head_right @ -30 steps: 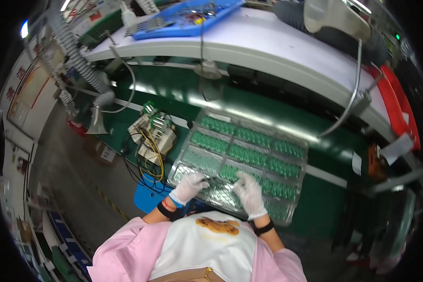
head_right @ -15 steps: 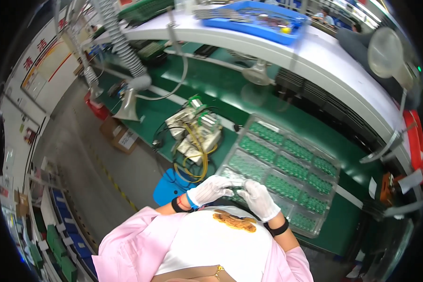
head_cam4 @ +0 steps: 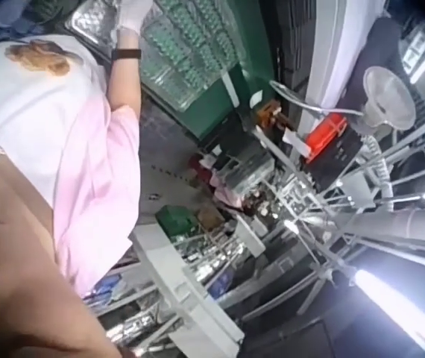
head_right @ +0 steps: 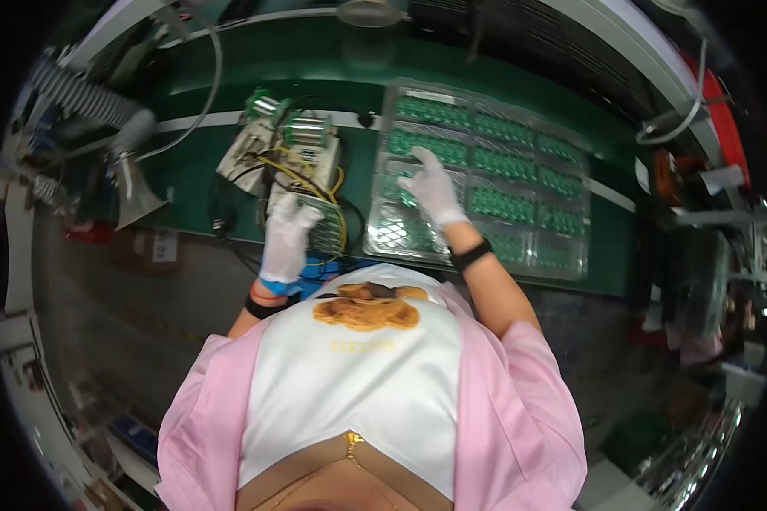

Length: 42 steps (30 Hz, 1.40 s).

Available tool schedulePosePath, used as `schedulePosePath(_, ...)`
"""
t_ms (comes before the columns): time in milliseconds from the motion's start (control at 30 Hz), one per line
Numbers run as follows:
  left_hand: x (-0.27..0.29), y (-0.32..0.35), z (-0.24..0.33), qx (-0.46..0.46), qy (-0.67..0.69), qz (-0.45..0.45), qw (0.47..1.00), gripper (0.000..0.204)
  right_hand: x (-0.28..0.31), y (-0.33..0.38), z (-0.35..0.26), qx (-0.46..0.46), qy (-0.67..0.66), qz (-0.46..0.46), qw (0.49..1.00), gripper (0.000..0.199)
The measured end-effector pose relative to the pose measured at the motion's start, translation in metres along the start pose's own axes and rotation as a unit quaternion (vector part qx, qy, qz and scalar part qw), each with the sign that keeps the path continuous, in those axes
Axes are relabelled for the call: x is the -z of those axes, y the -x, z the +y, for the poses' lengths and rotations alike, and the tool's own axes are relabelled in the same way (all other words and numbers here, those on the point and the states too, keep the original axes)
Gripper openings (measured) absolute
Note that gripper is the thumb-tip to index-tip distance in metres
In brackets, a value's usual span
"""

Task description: The person picks up a stack of circuit boards and separates them by hand, placing the individual boards into the compartments of a plastic tray. After filling the tray, the person sets it aside and pulls a new empty tray onto the workspace.

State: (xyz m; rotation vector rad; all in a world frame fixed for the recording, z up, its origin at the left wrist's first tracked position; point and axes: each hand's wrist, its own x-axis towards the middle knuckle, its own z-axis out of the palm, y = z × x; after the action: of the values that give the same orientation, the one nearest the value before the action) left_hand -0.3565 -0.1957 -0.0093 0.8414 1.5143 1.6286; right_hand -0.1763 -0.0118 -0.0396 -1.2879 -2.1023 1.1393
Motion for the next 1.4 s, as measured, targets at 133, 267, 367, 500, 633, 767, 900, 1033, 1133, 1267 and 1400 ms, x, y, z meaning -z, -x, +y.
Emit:
schedulePosePath(133,0.005,-0.012,0.004,-0.146,-0.118,0.022,0.982,0.024,-0.032,-0.022,0.034,-0.093,0.058,-0.003,0.994,0.036)
schedulePosePath(267,0.006,-0.006,-0.017,-0.062,-0.044,-0.033,0.997,0.024,-0.067,-0.030,0.086,0.079,0.201,0.055,0.975,0.036)
schedulePosePath(367,0.004,-0.002,-0.027,-0.096,-0.149,-0.045,0.983,0.009,-0.056,-0.016,0.046,0.028,0.204,0.043,0.978,0.035)
schedulePosePath(500,0.003,-0.013,-0.036,-0.021,-0.123,-0.075,0.989,0.008,-0.043,-0.017,0.032,-0.041,0.151,0.033,0.987,0.031)
schedulePosePath(633,0.001,-0.029,-0.040,-0.361,-0.384,-0.101,0.844,0.016,-0.015,-0.002,0.005,0.004,0.028,0.017,0.999,0.029)
schedulePosePath(767,-0.025,-0.024,-0.022,-0.058,-0.236,-0.098,0.965,0.017,-0.004,0.024,-0.057,0.185,-0.084,-0.148,0.968,0.023)
schedulePosePath(900,-0.025,-0.026,-0.029,-0.208,-0.356,-0.194,0.890,0.019,-0.005,0.025,-0.042,0.268,0.111,-0.115,0.950,0.022)
schedulePosePath(1033,-0.019,-0.031,-0.037,-0.392,-0.339,-0.248,0.819,0.018,0.011,0.027,-0.027,0.504,0.113,-0.046,0.855,0.018)
schedulePosePath(1133,-0.022,-0.028,-0.034,-0.412,-0.325,-0.279,0.804,0.017,0.026,0.029,-0.026,0.340,-0.027,-0.186,0.922,0.015)
schedulePosePath(1267,-0.028,-0.023,-0.042,-0.409,-0.303,-0.305,0.805,0.021,0.027,0.036,-0.009,0.262,-0.109,-0.235,0.930,0.019)
schedulePosePath(1400,-0.032,-0.022,-0.046,-0.413,-0.318,-0.299,0.800,0.024,0.028,0.034,0.007,0.337,-0.079,-0.192,0.918,0.024)
